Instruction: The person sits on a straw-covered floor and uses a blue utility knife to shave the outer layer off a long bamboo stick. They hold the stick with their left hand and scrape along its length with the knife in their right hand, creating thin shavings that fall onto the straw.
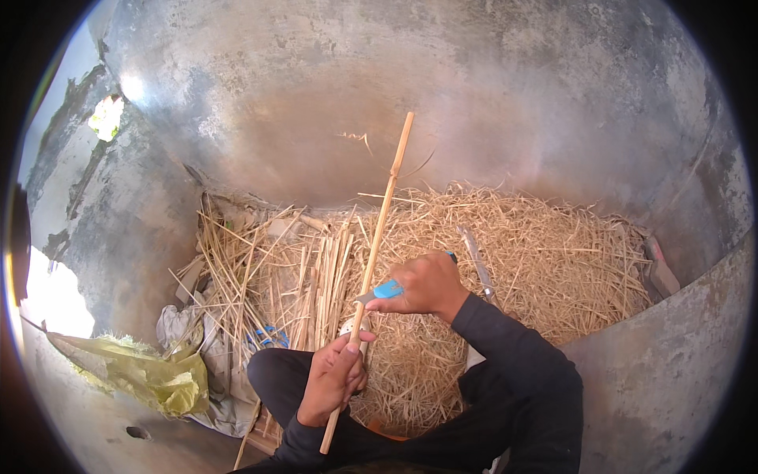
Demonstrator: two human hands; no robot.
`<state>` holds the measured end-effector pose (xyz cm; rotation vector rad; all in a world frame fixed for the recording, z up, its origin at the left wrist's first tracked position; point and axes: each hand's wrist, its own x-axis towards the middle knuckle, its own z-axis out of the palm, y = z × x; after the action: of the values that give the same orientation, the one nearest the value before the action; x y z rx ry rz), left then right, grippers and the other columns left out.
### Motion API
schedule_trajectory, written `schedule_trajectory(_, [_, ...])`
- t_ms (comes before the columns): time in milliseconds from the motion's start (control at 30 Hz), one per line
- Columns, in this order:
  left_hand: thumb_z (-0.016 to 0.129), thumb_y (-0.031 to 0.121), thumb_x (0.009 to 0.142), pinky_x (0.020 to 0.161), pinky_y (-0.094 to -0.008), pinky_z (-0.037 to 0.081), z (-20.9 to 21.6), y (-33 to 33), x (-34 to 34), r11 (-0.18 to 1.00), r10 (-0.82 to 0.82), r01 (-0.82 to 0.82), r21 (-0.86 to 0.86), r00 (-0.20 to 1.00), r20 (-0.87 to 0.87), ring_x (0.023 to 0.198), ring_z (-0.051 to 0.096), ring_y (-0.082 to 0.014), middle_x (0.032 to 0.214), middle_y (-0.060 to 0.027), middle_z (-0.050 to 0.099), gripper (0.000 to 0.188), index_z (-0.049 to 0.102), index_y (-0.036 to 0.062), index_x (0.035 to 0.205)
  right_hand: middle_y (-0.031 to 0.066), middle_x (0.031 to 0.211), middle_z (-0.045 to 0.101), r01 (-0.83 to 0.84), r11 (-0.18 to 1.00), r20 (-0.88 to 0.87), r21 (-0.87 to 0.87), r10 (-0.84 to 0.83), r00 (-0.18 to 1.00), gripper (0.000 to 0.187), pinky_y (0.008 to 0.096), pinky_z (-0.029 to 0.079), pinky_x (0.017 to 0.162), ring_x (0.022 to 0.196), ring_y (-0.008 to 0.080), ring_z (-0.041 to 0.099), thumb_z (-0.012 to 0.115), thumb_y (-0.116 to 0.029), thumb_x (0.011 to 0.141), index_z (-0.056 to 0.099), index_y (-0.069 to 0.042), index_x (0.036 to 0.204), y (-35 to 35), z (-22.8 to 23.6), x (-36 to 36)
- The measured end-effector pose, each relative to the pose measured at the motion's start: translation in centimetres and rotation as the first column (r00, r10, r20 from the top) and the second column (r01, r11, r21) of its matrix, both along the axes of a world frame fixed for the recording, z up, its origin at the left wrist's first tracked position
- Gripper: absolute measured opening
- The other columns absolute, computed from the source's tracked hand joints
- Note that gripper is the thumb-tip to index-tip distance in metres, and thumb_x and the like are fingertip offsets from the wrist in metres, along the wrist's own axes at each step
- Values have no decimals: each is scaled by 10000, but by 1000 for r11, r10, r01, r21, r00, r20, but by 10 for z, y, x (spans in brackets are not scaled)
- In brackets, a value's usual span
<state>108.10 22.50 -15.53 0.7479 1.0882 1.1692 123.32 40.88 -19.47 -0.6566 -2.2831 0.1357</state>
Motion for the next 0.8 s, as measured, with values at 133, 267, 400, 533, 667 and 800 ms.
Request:
schedule_trajectory(133, [439,222,1051,446,-222,266,2,5,3,1000,3,-3,18,1000,5,415,277,-44,566,58,314,331,496,-44,1239,36,444,471,33,989,-23,142,-30,999,711,361,411,423,403,241,523,610,-799,698,444,-138,497,18,0,2])
schedule_trajectory(267, [441,223,1051,459,-223,267,3,7,2,1000,3,-3,13,1000,0,433,277,-44,567,59,313,328,497,-40,1239,28,435,452,72,977,-41,200,-65,997,718,355,400,418,393,232,506,597,-813,692,432,-141,498,23,0,0])
schedule_trajectory(400, [443,225,1051,465,-221,272,1,5,3,1000,7,-7,0,1000,9,446,281,-41,571,60,311,329,496,-37,1242,24,428,436,148,975,-36,165,-144,989,733,355,389,412,382,224,493,566,-834,698,426,-145,491,37,-7,2])
schedule_trajectory(533, [439,214,1051,467,-214,276,-3,0,8,1000,-16,16,-12,1000,-6,453,280,-36,591,57,331,317,497,-32,1243,26,427,443,171,969,-47,178,-165,985,734,362,375,391,372,221,490,537,-844,716,452,-150,489,47,-10,8])
schedule_trajectory(667, [435,206,1053,457,-204,266,2,-18,16,996,-68,67,-63,998,-12,461,288,-30,609,58,344,316,492,-29,1257,28,417,456,389,915,41,105,-395,918,747,365,368,372,356,218,488,472,-849,761,503,-146,510,79,-29,22])
schedule_trajectory(800, [435,222,1055,449,-202,246,-5,-25,21,991,-120,120,-56,993,1,474,288,-21,607,70,321,332,490,-26,1270,25,399,459,439,890,-9,127,-441,897,766,347,367,358,340,198,487,431,-856,779,545,-145,518,101,-31,44])
